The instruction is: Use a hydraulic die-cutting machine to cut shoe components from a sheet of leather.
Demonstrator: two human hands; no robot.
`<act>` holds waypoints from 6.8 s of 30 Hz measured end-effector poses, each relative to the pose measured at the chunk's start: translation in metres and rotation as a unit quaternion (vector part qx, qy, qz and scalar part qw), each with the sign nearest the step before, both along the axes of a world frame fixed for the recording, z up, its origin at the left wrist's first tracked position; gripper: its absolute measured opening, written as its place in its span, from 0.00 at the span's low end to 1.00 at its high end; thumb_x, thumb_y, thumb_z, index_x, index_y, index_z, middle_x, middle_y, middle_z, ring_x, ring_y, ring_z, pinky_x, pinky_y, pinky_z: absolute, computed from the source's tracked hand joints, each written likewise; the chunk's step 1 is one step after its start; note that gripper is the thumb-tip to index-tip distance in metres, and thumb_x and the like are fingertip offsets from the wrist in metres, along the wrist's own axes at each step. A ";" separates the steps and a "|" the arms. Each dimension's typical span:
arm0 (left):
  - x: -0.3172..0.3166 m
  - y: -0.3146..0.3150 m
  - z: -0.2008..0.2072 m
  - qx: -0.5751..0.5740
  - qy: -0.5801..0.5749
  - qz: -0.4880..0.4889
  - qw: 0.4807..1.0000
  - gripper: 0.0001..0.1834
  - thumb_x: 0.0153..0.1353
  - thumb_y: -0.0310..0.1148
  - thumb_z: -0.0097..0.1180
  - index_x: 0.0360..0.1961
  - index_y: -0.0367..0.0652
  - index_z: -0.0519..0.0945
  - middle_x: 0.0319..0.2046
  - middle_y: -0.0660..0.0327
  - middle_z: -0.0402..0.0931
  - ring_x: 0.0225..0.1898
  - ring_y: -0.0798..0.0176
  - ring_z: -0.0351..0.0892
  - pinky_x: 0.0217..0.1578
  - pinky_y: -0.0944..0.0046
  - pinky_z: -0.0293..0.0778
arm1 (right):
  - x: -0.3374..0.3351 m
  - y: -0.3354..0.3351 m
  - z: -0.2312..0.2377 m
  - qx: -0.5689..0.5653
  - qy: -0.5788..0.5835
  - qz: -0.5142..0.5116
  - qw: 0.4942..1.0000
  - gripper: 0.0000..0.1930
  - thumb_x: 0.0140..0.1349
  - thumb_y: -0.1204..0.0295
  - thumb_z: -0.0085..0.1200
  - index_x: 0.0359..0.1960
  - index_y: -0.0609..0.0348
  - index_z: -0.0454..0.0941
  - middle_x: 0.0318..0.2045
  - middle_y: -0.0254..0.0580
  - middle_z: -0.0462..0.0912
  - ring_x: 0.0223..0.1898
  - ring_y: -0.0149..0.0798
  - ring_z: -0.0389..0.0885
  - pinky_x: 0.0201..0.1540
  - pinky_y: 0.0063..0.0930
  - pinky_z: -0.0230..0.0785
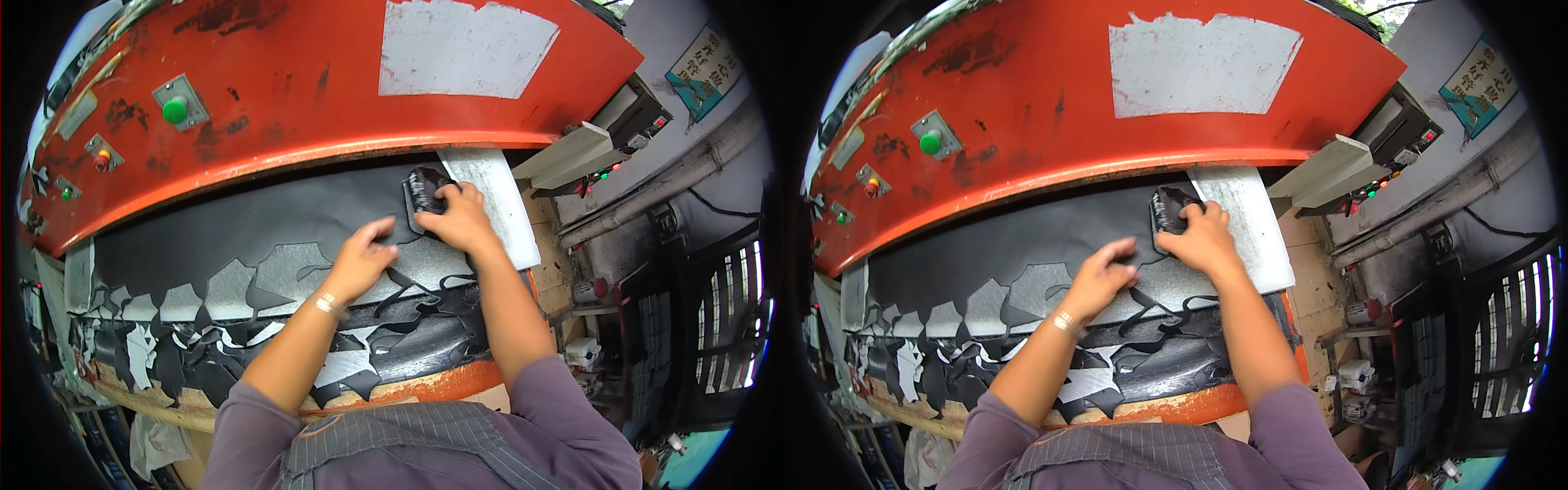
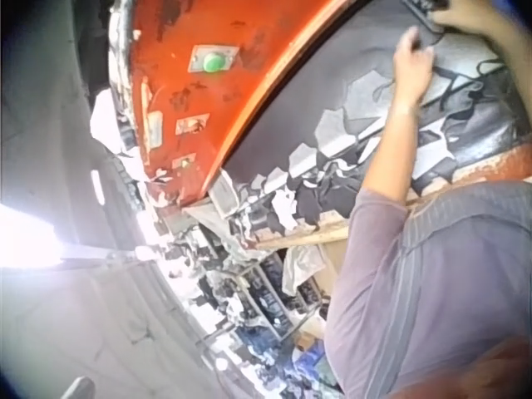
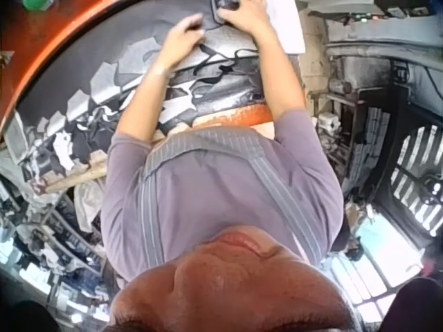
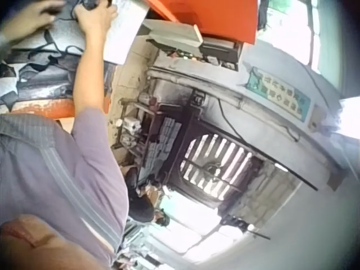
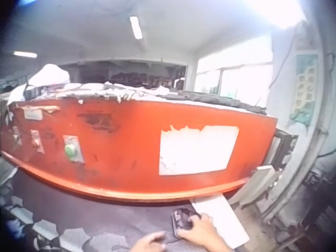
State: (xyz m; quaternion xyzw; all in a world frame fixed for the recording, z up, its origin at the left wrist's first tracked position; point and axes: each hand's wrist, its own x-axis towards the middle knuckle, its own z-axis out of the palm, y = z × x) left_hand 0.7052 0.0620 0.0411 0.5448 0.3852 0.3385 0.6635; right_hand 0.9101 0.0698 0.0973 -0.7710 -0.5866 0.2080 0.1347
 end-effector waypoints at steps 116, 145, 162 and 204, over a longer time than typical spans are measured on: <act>-0.182 -0.174 0.042 0.109 0.271 0.024 0.956 0.09 0.58 0.34 0.62 0.33 0.38 0.84 0.26 0.58 0.79 0.23 0.68 0.77 0.27 0.69 0.72 | -0.080 -0.048 -0.019 0.293 -0.120 0.393 0.863 0.17 0.54 0.60 0.61 0.42 0.55 0.78 0.45 0.39 0.77 0.51 0.44 0.74 0.54 0.41 0.63; -0.085 -0.158 0.030 -0.179 -0.262 -0.005 0.948 0.41 0.61 0.50 0.59 0.67 0.39 0.55 0.59 0.56 0.64 0.61 0.62 0.65 0.61 0.61 0.64 | -0.098 -0.101 0.035 0.215 0.154 0.568 0.779 0.19 0.52 0.70 0.60 0.47 0.59 0.75 0.41 0.42 0.77 0.45 0.46 0.75 0.48 0.39 0.69; -0.121 -0.175 0.023 -0.204 -0.307 0.052 0.928 0.35 0.60 0.45 0.63 0.60 0.36 0.63 0.48 0.57 0.74 0.48 0.65 0.77 0.50 0.63 0.75 | -0.145 -0.094 0.014 0.166 0.080 0.623 0.760 0.08 0.50 0.70 0.56 0.32 0.59 0.78 0.30 0.40 0.74 0.34 0.45 0.79 0.32 0.40 0.74; -0.052 0.039 -0.017 0.335 0.515 0.264 0.744 0.59 0.40 0.56 0.71 0.64 0.28 0.55 0.59 0.37 0.63 0.65 0.41 0.58 0.65 0.43 0.51 | -0.050 0.085 -0.094 0.269 0.046 0.237 0.932 0.24 0.56 0.56 0.60 0.52 0.53 0.79 0.56 0.50 0.77 0.57 0.45 0.74 0.62 0.41 0.54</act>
